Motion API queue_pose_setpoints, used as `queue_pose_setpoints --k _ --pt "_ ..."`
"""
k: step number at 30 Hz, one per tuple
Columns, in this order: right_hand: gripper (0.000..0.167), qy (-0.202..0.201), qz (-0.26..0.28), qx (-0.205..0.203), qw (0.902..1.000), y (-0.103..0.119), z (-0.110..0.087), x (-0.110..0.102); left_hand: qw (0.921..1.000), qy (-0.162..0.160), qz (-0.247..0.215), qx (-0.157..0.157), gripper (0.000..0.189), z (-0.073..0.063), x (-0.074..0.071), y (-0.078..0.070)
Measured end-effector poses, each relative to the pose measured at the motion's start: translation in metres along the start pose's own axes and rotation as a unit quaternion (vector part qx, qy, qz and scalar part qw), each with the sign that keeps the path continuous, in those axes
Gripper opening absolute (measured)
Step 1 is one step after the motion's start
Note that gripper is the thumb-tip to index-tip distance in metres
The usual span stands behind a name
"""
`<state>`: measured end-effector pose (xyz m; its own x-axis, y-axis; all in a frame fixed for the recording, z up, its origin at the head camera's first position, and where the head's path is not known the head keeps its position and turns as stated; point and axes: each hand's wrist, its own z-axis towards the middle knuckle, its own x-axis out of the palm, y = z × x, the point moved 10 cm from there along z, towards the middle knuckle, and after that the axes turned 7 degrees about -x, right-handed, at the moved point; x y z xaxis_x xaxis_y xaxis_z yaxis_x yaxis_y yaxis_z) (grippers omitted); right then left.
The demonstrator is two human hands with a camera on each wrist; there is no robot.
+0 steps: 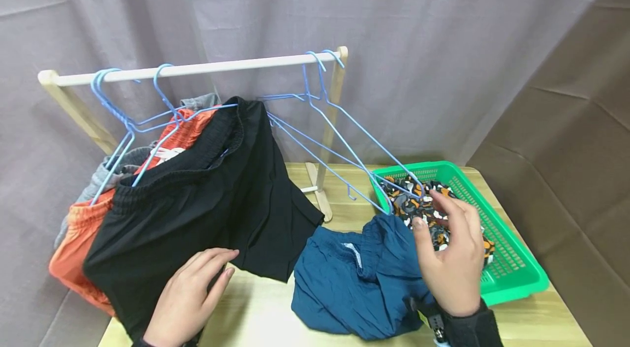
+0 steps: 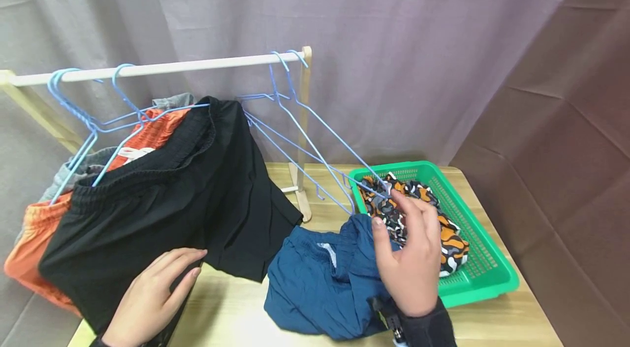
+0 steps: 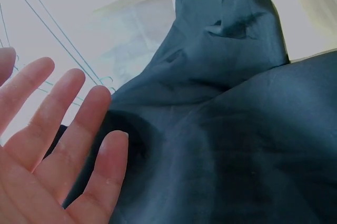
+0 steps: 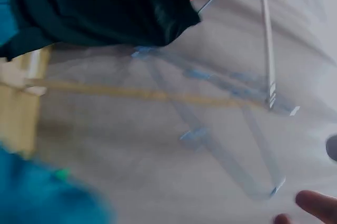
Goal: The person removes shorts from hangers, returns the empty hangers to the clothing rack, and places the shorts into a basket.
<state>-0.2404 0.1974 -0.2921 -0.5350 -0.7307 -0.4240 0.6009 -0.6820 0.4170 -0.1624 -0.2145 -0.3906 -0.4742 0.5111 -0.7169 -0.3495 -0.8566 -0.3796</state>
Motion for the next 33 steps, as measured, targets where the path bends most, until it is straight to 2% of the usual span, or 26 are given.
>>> queue_pose_setpoints --k 3,8,12,17,20,25,33 --pt "0.064 0.077 -0.052 0.046 0.9946 -0.025 -0.024 0.008 1.0000 0.003 -0.001 -0.004 0.040 -0.001 0.001 0.001" --pt "0.090 0.223 -0.131 0.064 0.9637 -0.045 -0.067 0.049 0.9998 0.016 -0.005 -0.012 0.038 -0.002 0.004 0.004" --pt "0.103 0.282 -0.154 0.070 0.9443 -0.047 -0.094 0.077 0.9998 0.017 -0.010 -0.010 0.037 -0.001 0.005 0.003" --pt "0.114 0.308 -0.194 0.051 0.9299 -0.041 -0.114 0.098 0.9998 0.013 -0.006 -0.010 0.040 -0.001 0.005 0.002" --pt "0.117 0.307 -0.210 0.027 0.9277 -0.035 -0.118 0.103 0.9997 0.018 -0.005 -0.017 0.038 -0.001 0.006 0.002" --pt "0.117 0.321 -0.208 0.011 0.9238 -0.027 -0.128 0.110 0.9998 0.015 -0.009 -0.012 0.039 -0.002 0.008 0.000" --pt "0.119 0.368 -0.185 0.023 0.9109 -0.019 -0.143 0.123 0.9997 0.014 -0.015 -0.011 0.040 -0.002 0.009 -0.004"
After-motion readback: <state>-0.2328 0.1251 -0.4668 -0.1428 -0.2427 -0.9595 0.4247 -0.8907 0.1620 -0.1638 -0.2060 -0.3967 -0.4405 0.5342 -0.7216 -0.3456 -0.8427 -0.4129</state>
